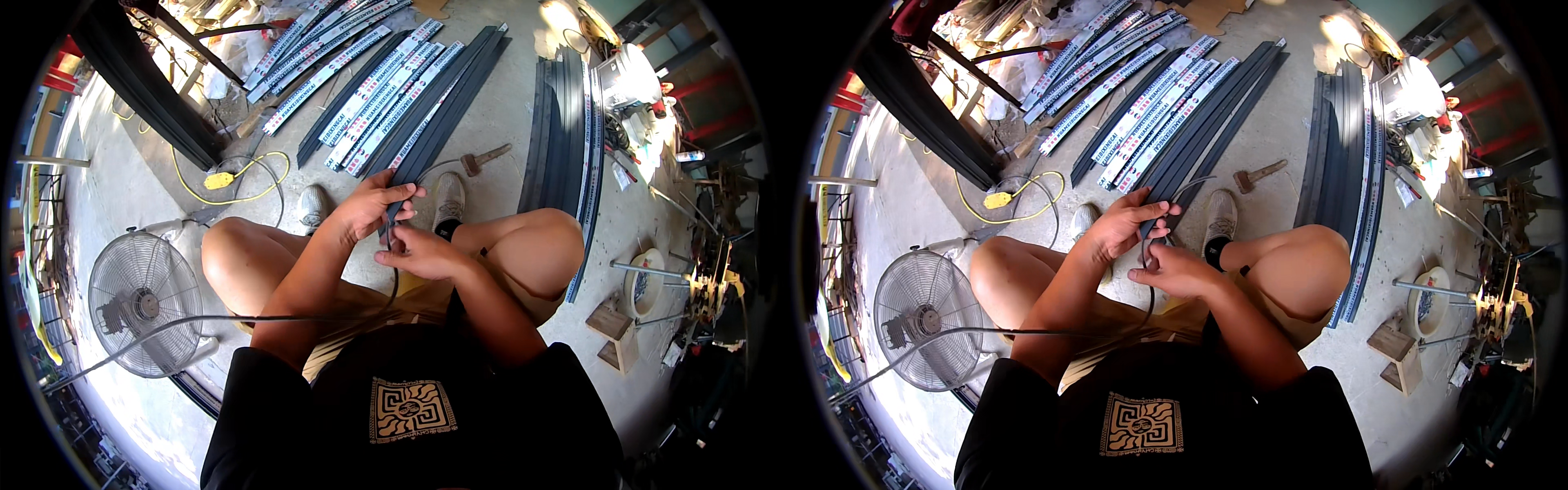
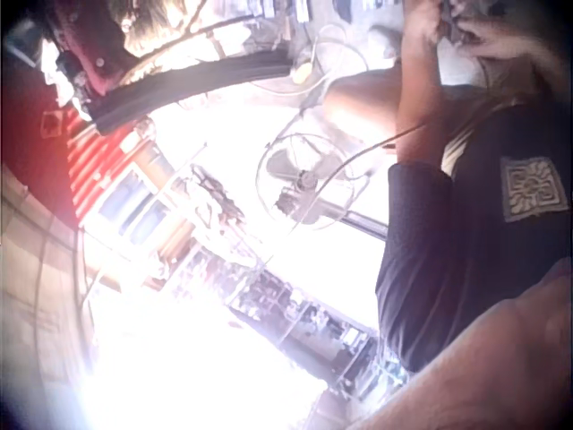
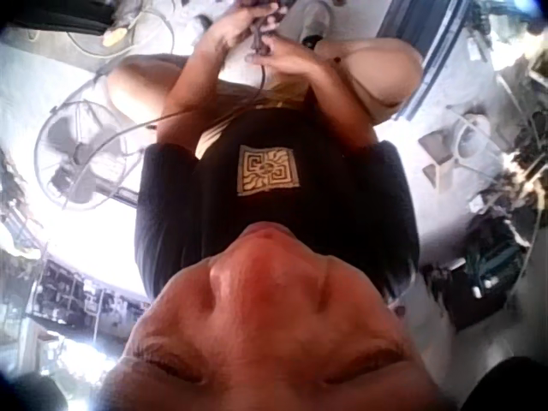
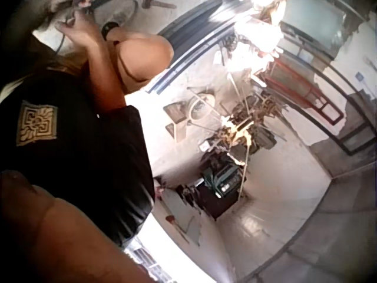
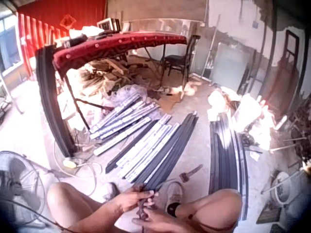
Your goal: The person handles metal strips by peeling off protective tape, uses scissors to cut a thin wire or strip, and eventually walks to a basin to wash their hands.
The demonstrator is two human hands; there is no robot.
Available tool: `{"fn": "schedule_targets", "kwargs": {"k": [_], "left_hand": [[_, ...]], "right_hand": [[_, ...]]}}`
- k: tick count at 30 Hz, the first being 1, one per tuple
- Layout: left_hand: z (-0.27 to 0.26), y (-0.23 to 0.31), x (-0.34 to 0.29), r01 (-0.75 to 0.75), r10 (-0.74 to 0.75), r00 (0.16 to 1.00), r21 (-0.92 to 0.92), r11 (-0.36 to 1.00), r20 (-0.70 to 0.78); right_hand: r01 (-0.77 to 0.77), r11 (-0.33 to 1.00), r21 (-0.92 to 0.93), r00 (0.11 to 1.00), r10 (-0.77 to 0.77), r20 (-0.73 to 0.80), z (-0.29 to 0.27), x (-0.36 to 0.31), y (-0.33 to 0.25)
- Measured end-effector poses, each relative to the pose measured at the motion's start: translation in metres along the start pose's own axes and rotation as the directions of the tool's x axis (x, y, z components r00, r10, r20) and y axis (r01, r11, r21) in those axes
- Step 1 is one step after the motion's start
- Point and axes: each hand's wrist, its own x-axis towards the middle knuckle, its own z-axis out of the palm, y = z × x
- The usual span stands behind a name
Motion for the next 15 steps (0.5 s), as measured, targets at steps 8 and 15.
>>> {"fn": "schedule_targets", "kwargs": {"k": [8,15], "left_hand": [[0.008,-0.002,0.0,-0.021,0.026,0.998,0.112,0.993,-0.05],[0.016,-0.011,0.002,-0.033,0.036,0.999,0.217,0.976,-0.009]], "right_hand": [[0.209,0.749,0.629,0.758,0.282,-0.588,-0.039,0.003,-0.011],[0.414,0.674,0.612,0.596,0.308,-0.742,-0.044,0.027,0.002]]}}
